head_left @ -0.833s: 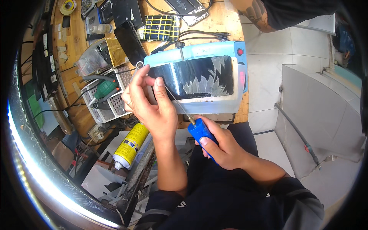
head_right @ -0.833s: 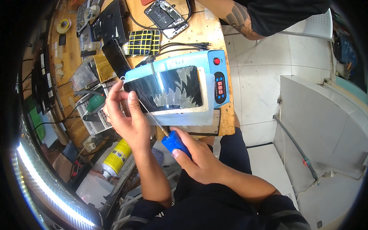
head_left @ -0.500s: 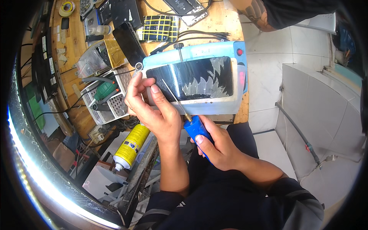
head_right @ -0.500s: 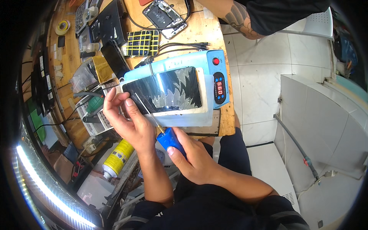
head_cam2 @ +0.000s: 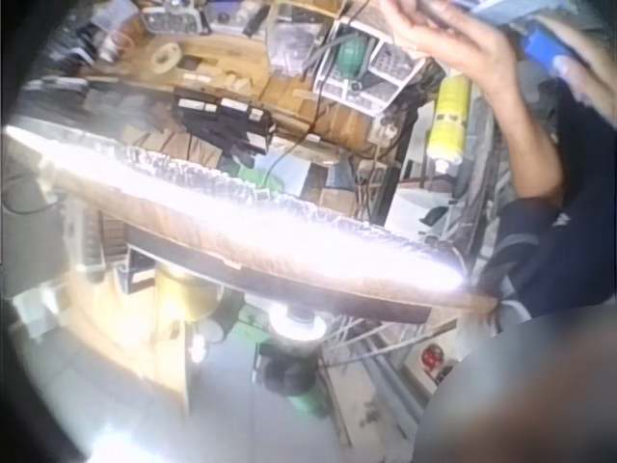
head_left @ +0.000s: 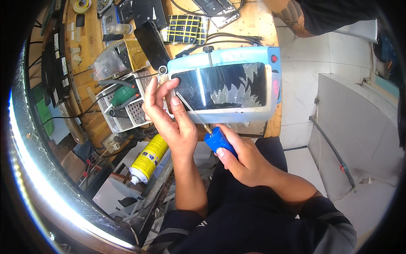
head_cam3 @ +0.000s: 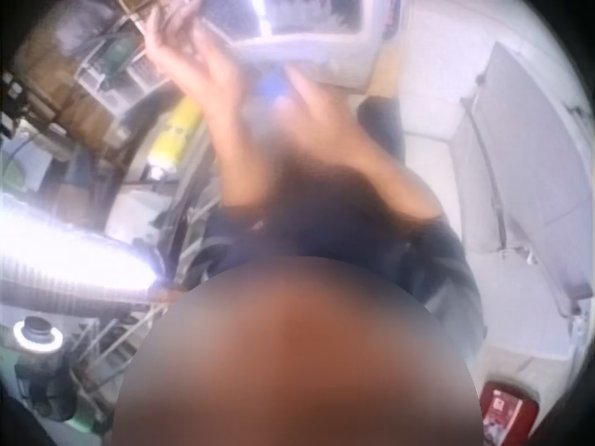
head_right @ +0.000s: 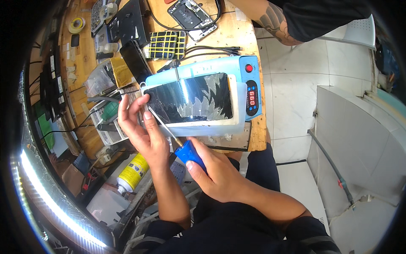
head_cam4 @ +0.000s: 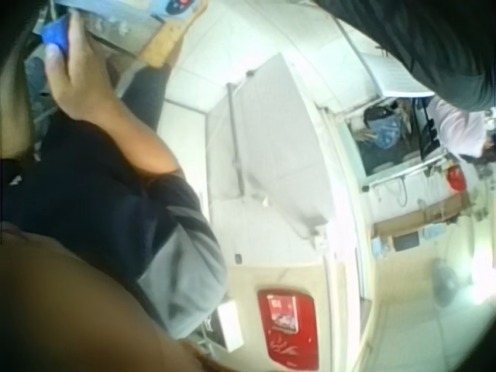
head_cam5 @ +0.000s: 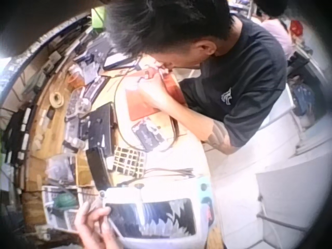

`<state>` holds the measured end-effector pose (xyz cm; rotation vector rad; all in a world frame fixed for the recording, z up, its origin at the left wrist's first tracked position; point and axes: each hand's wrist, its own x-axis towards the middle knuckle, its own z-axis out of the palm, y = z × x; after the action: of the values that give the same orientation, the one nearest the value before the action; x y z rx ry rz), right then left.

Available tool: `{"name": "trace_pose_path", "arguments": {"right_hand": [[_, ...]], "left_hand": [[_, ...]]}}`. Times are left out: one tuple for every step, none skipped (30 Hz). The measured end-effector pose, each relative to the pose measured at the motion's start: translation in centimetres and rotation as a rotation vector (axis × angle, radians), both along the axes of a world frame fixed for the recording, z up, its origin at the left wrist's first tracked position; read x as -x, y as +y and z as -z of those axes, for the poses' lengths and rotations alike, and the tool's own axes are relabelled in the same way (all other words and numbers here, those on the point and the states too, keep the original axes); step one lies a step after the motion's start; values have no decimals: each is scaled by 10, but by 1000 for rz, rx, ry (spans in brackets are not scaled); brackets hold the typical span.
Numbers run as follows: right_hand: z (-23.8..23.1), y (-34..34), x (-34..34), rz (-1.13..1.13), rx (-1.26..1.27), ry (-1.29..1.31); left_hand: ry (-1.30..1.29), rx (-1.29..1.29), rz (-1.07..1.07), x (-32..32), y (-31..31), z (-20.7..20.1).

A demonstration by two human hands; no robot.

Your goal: The person uses a heated precision tool to carefully scrape and lift the broken glass from a smartphone screen clamped in a holder. They repeatedly apply the tool along the edges and surface to separate the glass from the underlying display, then remove the detached glass pieces.

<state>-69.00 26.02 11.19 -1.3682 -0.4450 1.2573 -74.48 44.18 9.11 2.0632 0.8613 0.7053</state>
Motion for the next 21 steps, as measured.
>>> {"name": "trace_pose_path", "arguments": {"right_hand": [[0,0,-3,-16,-4,-3],[-1,0,-4,-20,1,3],[-1,0,-4,-2,17,9],[-1,0,-5,-27,10,14],[1,0,-4,-41,0,20],[2,0,-4,-27,-3,23],[3,0,-2,-14,-6,26],[5,-1,-1,-1,-10,29],[5,-3,2,47,-5,4],[4,-6,5,99,26,62],[2,-9,8,106,29,41],[-2,-14,12,118,57,106],[-5,-17,16,147,61,206],[-6,-20,19,131,59,154],[-7,-21,22,134,31,134],[-6,-22,23,140,12,157],[-7,-26,23,163,25,229],[-7,-28,23,157,26,193],[-7,-30,21,150,28,186],[-7,-31,21,144,31,179],[-7,-32,21,129,35,191]], "left_hand": [[49,-66,29,1,2,0],[32,-52,29,1,3,0],[28,-42,39,0,4,1],[6,-36,38,-1,4,0],[-16,-54,42,-3,3,1],[-56,-75,35,-6,3,1],[-63,-95,47,-8,3,0],[17,-148,45,-8,3,-3],[130,-199,61,-8,5,-7],[201,-291,101,-8,4,-11],[266,-384,142,-7,8,-15],[324,-424,152,-7,7,-17],[362,-460,130,-6,6,-19],[401,-495,109,-6,3,-19],[419,-571,90,-7,2,-18],[405,-576,83,-8,0,-18],[431,-564,75,-8,-2,-18],[431,-572,76,-8,-3,-18],[444,-538,84,-9,-3,-18],[430,-524,101,-10,-2,-20],[426,-505,120,-11,-1,-21]]}}
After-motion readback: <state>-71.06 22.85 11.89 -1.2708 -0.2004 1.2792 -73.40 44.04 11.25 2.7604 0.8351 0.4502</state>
